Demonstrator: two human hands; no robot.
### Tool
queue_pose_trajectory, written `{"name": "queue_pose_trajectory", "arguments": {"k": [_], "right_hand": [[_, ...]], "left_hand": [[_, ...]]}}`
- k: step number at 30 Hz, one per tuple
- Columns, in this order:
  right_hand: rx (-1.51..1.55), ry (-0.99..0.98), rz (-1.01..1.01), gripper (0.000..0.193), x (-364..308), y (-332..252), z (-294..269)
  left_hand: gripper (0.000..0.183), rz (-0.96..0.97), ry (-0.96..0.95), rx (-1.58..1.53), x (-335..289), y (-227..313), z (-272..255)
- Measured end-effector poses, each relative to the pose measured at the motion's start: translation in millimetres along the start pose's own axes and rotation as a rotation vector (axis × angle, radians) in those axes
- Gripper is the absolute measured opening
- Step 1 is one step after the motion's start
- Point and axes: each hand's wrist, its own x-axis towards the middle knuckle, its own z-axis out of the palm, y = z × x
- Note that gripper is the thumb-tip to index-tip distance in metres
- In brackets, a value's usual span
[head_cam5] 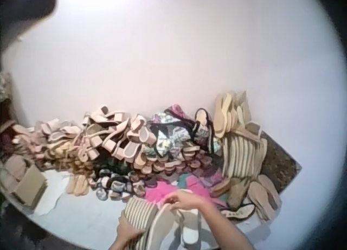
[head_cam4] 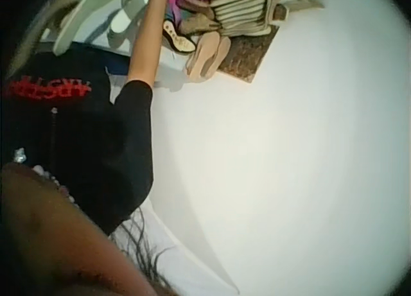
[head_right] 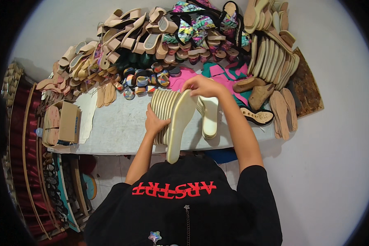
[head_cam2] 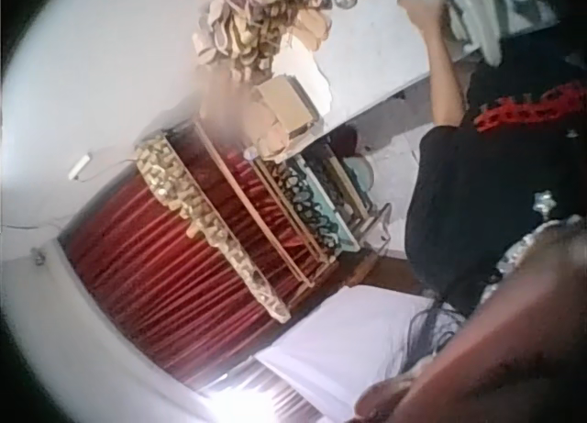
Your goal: The recorder organizes and bundles various types of shoe soles and platform components on a workshop table.
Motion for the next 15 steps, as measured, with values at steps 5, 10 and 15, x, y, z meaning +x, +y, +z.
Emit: {"name": "queue_pose_trajectory", "arguments": {"k": [5,10,15], "right_hand": [[-0.139,-0.089,0.068,0.028,66,50,37],[-0.413,0.346,0.157,0.041,76,70,68],[-0.198,0.644,0.411,0.07,54,54,135]], "left_hand": [[0.112,0.017,0.017,-0.017,1,-8,5],[0.112,0.012,0.033,-0.003,1,-8,8],[0.115,0.0,0.028,0.034,1,-10,8]]}}
